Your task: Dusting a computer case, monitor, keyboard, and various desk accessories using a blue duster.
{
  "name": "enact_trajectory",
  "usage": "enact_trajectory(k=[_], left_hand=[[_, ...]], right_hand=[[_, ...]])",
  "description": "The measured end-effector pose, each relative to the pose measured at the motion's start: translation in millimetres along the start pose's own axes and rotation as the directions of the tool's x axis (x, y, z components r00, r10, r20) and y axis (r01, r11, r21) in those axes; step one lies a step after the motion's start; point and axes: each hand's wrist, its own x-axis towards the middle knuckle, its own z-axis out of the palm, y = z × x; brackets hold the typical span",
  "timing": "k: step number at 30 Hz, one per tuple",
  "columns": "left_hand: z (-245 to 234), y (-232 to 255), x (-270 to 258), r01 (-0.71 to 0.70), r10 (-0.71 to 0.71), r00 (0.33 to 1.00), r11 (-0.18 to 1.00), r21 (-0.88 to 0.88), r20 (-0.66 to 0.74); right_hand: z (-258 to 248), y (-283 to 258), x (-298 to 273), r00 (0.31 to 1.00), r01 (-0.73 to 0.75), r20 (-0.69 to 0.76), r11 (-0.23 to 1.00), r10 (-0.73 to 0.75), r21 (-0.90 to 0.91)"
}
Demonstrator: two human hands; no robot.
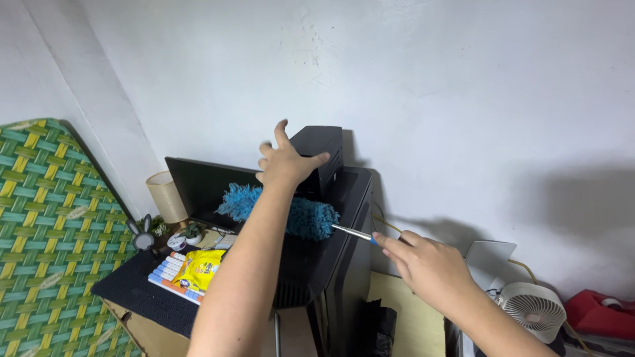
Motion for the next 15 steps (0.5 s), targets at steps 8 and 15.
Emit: enact_trajectory(k=[8, 15], left_hand=[[-4, -38, -4, -0.184, 0.182, 0.965, 0.983, 0.01, -0.189], [-16, -77, -49, -0.328, 0.357, 0.856, 0.934, 0.141, -0.375]], right_hand=[[-9, -20, 22, 0.993, -0.119, 0.042, 0.973, 0.113, 0.197], [0, -34, 61, 0.988, -0.047, 0.149, 0.993, 0.03, 0.109]])
